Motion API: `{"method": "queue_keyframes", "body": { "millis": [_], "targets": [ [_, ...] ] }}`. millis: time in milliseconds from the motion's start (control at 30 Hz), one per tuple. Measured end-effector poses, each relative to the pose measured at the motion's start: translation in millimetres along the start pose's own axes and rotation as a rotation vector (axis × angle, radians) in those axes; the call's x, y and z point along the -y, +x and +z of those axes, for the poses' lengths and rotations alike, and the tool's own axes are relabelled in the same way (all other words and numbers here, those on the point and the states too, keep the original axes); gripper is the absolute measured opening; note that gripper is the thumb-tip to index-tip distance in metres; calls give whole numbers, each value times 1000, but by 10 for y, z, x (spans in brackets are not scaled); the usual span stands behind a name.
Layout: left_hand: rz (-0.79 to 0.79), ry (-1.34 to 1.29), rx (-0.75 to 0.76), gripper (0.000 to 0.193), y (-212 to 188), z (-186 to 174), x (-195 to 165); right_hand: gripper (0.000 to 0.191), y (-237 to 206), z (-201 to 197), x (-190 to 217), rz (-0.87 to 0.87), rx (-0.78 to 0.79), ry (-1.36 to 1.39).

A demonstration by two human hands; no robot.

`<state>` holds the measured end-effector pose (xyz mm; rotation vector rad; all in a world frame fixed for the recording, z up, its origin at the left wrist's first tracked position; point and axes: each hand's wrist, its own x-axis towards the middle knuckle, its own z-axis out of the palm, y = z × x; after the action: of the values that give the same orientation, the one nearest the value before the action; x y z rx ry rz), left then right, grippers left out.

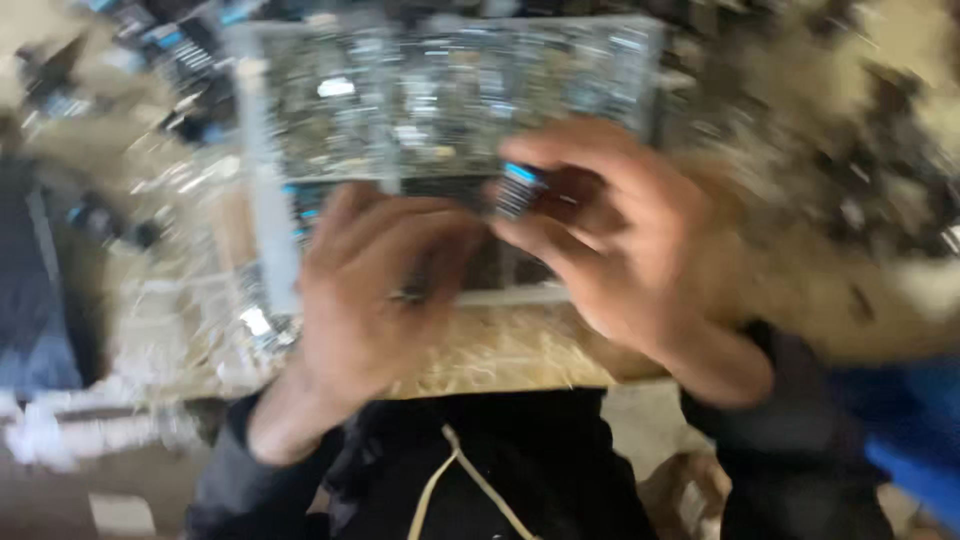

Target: The person assembles small lock cylinders at a workbench. They pick tiny metal parts such as springs, pins and clips from a compartment organizer tray and insert them one at a time into lock bodies held in their hands, pressing each part into place before setting the assembly aside and starting the next one.

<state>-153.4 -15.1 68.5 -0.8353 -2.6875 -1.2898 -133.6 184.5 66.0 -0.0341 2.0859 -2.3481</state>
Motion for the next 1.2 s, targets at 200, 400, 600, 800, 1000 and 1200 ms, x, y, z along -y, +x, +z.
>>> {"method": "queue_keyframes", "body": {
  "millis": [200, 400, 600, 800, 1000, 1200],
  "targets": [
    [317, 262, 227, 14, 103, -412, -773, 41, -1009, -509, 282, -127, -23, 33],
    [724, 124, 754, 16, 568, 451, -1110, 46, -2480, -361, -59, -28, -550, 401],
    [802, 533, -71, 12, 1191, 2546, -1108, 48, -3316, 125, -609, 118, -609, 448],
    [743, 248, 138, 12, 1091, 1586, -1387, 48, -3338, 14, -656, 58, -529, 471],
    [466, 201, 308, 8, 0, -503, -1153, 54, -2897, -305, -616, -15, -391, 718],
    [91, -239, 370, 17, -790, -60, -861, 46, -2586, -694, -406, -167, -474, 482]
  ]
}}
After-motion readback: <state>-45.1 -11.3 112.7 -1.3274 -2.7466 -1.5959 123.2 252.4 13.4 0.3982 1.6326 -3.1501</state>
